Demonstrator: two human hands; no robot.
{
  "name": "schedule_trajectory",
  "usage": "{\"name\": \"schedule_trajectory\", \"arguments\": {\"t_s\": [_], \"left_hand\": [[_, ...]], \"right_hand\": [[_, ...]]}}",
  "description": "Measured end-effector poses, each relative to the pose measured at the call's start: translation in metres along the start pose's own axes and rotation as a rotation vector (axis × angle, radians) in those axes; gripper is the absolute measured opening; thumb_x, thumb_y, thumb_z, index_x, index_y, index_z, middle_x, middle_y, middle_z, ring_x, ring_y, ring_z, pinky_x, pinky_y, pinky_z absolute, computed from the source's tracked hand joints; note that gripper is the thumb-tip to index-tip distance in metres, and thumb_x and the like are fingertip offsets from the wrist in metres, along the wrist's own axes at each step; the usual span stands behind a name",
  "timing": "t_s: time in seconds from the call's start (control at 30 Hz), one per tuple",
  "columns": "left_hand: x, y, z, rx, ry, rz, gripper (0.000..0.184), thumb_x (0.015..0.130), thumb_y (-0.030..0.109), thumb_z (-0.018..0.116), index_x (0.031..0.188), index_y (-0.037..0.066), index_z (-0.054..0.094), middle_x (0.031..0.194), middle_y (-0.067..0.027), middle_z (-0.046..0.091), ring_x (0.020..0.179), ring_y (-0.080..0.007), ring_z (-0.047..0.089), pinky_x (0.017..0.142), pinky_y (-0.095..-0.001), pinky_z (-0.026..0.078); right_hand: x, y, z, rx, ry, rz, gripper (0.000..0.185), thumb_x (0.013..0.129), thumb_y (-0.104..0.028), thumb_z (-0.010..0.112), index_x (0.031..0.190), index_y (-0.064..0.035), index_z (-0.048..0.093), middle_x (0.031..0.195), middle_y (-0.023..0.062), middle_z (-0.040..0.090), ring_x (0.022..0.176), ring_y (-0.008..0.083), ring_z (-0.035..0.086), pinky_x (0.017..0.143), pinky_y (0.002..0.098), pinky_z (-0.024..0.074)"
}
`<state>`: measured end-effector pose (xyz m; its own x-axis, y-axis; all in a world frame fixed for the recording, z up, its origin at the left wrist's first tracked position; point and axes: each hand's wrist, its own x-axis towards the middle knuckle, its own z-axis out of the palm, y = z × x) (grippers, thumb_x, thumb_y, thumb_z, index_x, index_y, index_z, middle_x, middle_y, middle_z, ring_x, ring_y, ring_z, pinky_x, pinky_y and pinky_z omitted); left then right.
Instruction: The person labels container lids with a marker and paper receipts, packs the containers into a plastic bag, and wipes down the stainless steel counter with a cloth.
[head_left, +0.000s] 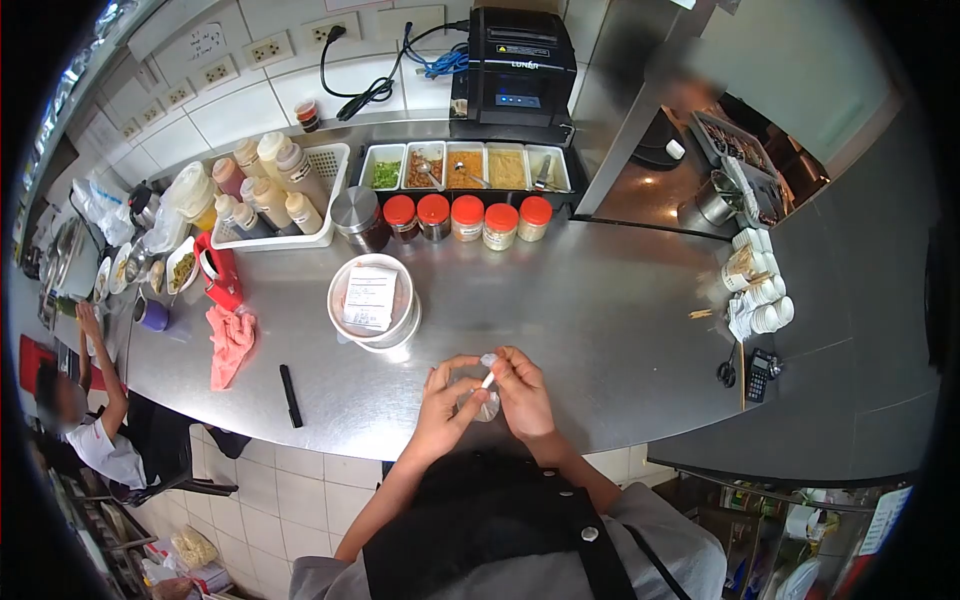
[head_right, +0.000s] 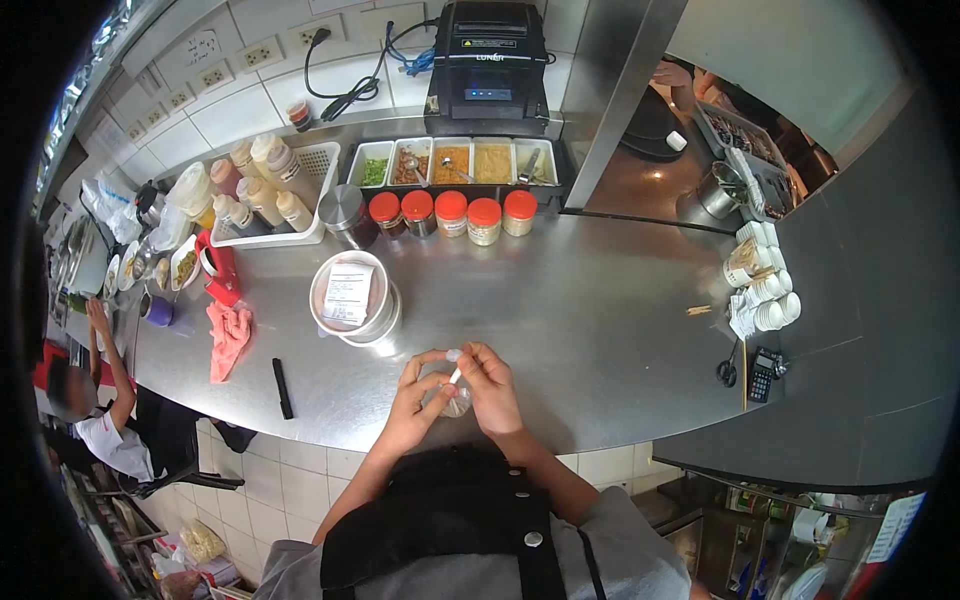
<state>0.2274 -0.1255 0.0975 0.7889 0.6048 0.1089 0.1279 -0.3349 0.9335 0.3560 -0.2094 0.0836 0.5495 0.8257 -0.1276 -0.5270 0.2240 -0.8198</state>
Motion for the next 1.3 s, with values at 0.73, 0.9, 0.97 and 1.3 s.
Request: {"name": "schedule_trajectory", "arguments": {"t_s": [0.73,0.9,0.97,1.3], "left_hand": [[-0.09,-0.105,-0.081,0.139,0.387,-0.268,0.01,0.089,0.011,0.069,0.09,0.002,0.073,0.104,-0.0111,0.056,0.083,-0.0218,0.056,0.076,-0.034,0.048],[-0.053,-0.131,-0.11,0.027,1.012,-0.174,0.017,0.088,0.007,0.067,0.105,0.004,0.07,0.099,-0.0127,0.059,0.086,-0.0245,0.058,0.08,-0.0356,0.048],[-0.041,-0.168,-0.118,0.255,0.79,-0.087,0.022,0.087,0.005,0.067,0.109,0.004,0.069,0.106,-0.0141,0.059,0.091,-0.0278,0.059,0.084,-0.0369,0.048],[-0.097,-0.125,-0.134,0.379,0.578,0.027,0.055,0.081,-0.005,0.057,0.135,0.003,0.048,0.136,-0.0199,0.045,0.126,-0.0368,0.045,0.103,-0.0469,0.039]], "right_hand": [[0.011,-0.037,0.015,-1.143,-0.613,-0.118,0.02,0.086,-0.015,0.067,0.097,-0.0002,0.063,0.094,0.0147,0.065,0.092,0.0326,0.061,0.082,0.041,0.0479],[-0.01,-0.016,0.002,-1.385,-0.588,0.014,0.024,0.086,-0.022,0.067,0.101,-0.0023,0.064,0.102,0.0162,0.066,0.098,0.0354,0.061,0.086,0.0438,0.0476],[-0.027,-0.002,-0.006,-1.379,-0.49,0.035,0.025,0.086,-0.023,0.068,0.101,-0.0027,0.064,0.101,0.0163,0.066,0.098,0.0354,0.061,0.087,0.044,0.0473],[-0.157,-0.033,-0.107,-1.455,0.145,0.341,0.028,0.087,-0.026,0.07,0.1,-0.001,0.067,0.098,0.0171,0.069,0.092,0.0306,0.065,0.082,0.0404,0.0494]]}}
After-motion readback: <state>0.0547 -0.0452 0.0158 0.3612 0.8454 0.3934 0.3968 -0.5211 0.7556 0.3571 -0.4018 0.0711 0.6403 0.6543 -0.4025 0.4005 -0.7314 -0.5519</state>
